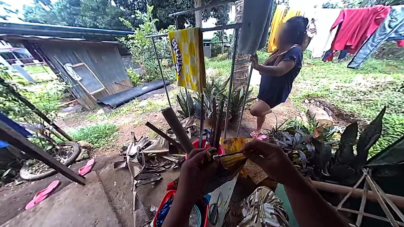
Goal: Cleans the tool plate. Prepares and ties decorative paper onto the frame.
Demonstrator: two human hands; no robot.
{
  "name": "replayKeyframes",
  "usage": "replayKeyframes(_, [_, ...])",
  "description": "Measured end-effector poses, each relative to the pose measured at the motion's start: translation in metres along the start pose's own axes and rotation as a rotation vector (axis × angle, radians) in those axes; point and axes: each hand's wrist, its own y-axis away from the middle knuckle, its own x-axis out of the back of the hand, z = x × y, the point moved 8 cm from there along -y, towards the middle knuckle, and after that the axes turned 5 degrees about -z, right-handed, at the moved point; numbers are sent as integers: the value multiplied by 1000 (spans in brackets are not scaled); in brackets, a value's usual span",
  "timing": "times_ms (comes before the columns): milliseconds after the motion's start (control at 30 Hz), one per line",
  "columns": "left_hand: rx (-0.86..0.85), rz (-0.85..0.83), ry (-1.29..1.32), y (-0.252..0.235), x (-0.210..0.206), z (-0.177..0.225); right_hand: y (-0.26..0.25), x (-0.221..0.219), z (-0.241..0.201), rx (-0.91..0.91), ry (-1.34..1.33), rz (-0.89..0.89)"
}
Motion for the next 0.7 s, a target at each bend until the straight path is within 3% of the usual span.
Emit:
replayKeyframes(533, [27, -24, 60, -1, -4, 8, 12, 17, -10, 77, 65, 117])
replayKeyframes(700, [33, -31, 45, 1, -4, 13, 16, 15, -22, 306, 65, 211])
